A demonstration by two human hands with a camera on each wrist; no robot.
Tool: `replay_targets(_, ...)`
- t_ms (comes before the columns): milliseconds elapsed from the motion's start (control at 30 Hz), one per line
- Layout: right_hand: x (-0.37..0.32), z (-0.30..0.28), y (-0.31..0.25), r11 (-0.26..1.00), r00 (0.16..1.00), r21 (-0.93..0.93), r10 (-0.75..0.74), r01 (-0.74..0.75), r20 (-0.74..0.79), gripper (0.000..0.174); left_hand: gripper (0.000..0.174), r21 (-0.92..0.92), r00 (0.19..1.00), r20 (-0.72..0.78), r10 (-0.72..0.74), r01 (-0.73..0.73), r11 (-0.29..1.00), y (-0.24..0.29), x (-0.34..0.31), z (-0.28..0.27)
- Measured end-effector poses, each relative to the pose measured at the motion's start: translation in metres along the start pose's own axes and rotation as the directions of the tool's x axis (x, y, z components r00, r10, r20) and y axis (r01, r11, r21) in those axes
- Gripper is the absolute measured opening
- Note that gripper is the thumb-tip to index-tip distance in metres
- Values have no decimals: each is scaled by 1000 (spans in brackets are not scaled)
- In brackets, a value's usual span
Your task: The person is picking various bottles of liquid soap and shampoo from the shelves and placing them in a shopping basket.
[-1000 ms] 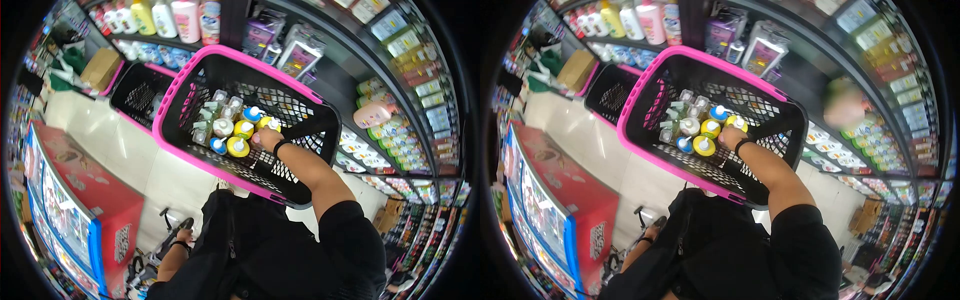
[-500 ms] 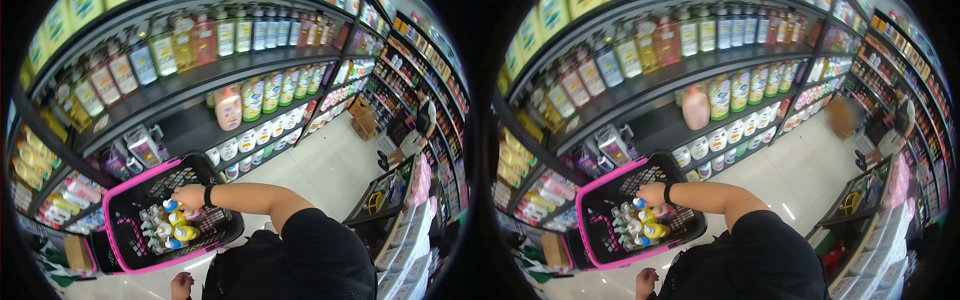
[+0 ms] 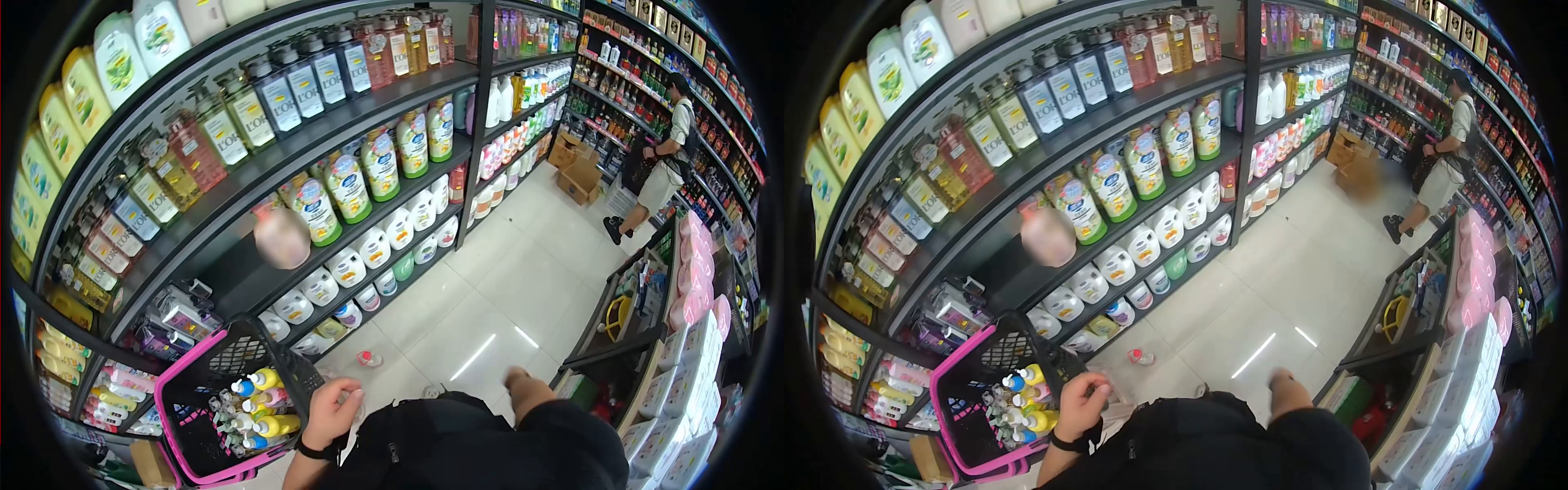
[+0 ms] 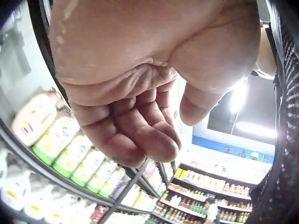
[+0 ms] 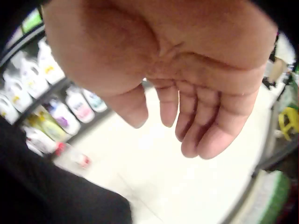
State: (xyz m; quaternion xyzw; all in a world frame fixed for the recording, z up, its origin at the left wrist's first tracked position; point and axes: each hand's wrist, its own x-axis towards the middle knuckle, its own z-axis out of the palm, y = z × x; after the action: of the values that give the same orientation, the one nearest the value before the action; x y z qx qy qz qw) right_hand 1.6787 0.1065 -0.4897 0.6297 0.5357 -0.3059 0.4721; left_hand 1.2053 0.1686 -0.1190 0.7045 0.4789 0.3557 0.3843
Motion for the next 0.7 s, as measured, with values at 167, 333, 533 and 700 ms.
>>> replay_targets(167, -32, 188, 117, 947, 996, 309, 88, -90, 21, 33, 17, -45, 978, 171, 116, -110, 993, 14, 81, 51)
replay_targets(333, -42, 247, 141, 648, 957, 706, 231, -286, 176, 28, 17, -55, 921, 346, 180, -172, 984, 11, 143, 103)
replay_targets(533, 10, 100, 87, 385, 887, 920, 396, 76, -239, 31, 18, -46, 925, 338, 174, -168, 985, 22, 264, 150)
replay_targets(700, 67, -35, 123, 391, 861, 896, 361, 209, -358, 30, 20, -123, 953, 253, 167, -139, 983, 23, 377, 183)
